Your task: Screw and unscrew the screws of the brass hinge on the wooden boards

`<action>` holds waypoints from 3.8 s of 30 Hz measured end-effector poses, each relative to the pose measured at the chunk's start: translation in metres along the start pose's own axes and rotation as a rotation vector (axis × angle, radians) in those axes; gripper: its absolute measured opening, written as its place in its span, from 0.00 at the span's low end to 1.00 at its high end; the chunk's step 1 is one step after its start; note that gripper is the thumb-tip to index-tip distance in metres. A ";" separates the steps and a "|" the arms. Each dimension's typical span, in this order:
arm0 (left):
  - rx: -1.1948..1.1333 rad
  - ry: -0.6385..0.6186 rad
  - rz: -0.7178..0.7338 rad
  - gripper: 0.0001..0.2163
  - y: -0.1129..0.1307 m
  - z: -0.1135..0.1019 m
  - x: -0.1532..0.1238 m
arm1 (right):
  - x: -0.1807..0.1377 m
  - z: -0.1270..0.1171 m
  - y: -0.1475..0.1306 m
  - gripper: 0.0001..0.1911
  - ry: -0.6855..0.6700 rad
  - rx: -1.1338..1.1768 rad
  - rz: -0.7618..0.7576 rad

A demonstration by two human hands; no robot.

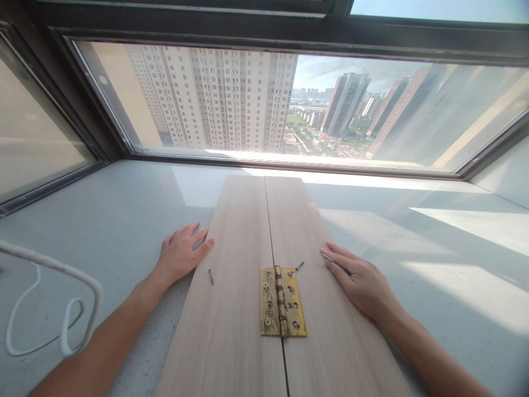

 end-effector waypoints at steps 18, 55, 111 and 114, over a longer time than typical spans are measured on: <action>-0.014 0.008 -0.064 0.25 0.008 0.001 0.002 | -0.006 -0.010 -0.028 0.19 0.114 0.025 -0.158; -1.398 0.241 -0.046 0.33 0.033 -0.018 -0.038 | 0.006 0.003 -0.010 0.15 0.030 0.839 0.135; -0.339 0.292 0.459 0.14 0.046 -0.019 -0.037 | 0.001 -0.011 -0.017 0.16 -0.086 0.165 0.025; -0.343 0.294 0.460 0.15 0.046 -0.019 -0.037 | -0.001 -0.015 -0.020 0.17 -0.152 0.069 0.070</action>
Point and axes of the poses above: each hand's wrist, its own x-axis towards the middle knuckle, its own z-axis out of the palm, y = z × x, the point moved 2 cm from there along x, towards the middle knuckle, and after that the axes turned 9 degrees about z, right-handed, at the moved point
